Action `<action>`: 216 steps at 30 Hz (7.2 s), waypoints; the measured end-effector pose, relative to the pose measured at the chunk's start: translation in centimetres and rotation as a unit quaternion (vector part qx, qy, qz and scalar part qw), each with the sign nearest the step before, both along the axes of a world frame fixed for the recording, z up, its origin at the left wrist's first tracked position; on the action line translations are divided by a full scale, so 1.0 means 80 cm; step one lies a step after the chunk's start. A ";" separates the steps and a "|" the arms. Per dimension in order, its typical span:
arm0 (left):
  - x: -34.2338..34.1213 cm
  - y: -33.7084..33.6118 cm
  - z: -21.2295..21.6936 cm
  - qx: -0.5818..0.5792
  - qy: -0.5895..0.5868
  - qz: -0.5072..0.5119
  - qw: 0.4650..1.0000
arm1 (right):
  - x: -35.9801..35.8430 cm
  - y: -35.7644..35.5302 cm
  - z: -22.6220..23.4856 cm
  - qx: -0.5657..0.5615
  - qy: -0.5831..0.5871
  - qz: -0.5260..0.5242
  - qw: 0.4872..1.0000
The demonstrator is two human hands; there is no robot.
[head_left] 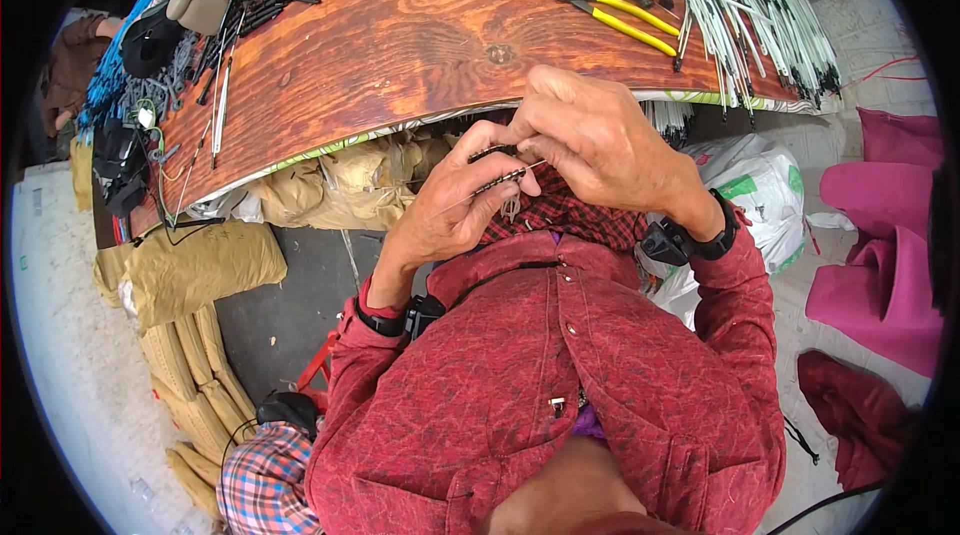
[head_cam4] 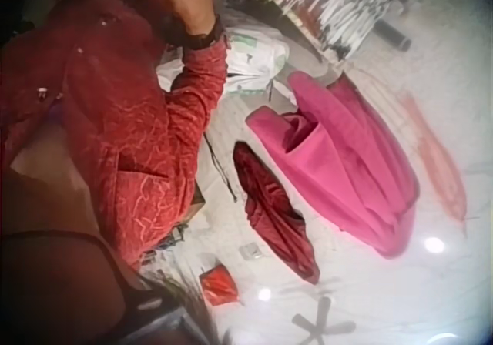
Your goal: Manually attaching small black plastic clips onto white plastic strips at a production workbench.
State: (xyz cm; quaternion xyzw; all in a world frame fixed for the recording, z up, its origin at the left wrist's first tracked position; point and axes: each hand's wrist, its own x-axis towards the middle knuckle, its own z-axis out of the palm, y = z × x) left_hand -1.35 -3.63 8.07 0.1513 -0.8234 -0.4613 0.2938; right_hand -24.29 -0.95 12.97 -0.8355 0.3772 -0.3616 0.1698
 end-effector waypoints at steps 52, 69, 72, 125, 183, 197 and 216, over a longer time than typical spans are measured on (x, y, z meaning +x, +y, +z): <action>0.007 -0.011 -0.007 0.023 -0.018 0.048 0.998 | 0.010 -0.016 -0.018 0.028 -0.065 -0.034 0.997; 0.009 -0.005 0.013 0.170 0.133 0.092 0.972 | 0.039 -0.009 -0.071 0.374 -0.088 0.120 0.916; 0.011 -0.004 0.004 0.240 0.173 0.097 0.950 | 0.062 0.002 -0.106 0.315 -0.162 0.091 0.931; 0.016 -0.038 0.020 0.265 0.185 0.199 0.925 | 0.071 -0.019 -0.131 0.447 -0.386 0.132 0.796; 0.077 -0.079 -0.007 0.569 0.303 -0.028 0.764 | 0.012 0.023 -0.107 0.525 -0.192 0.131 0.819; 0.103 -0.085 0.005 0.652 0.407 -0.154 0.621 | 0.055 0.021 -0.091 0.535 -0.247 0.258 0.766; 0.039 -0.139 0.071 0.293 0.162 -0.249 0.909 | 0.034 -0.074 -0.055 0.426 -0.317 0.138 0.836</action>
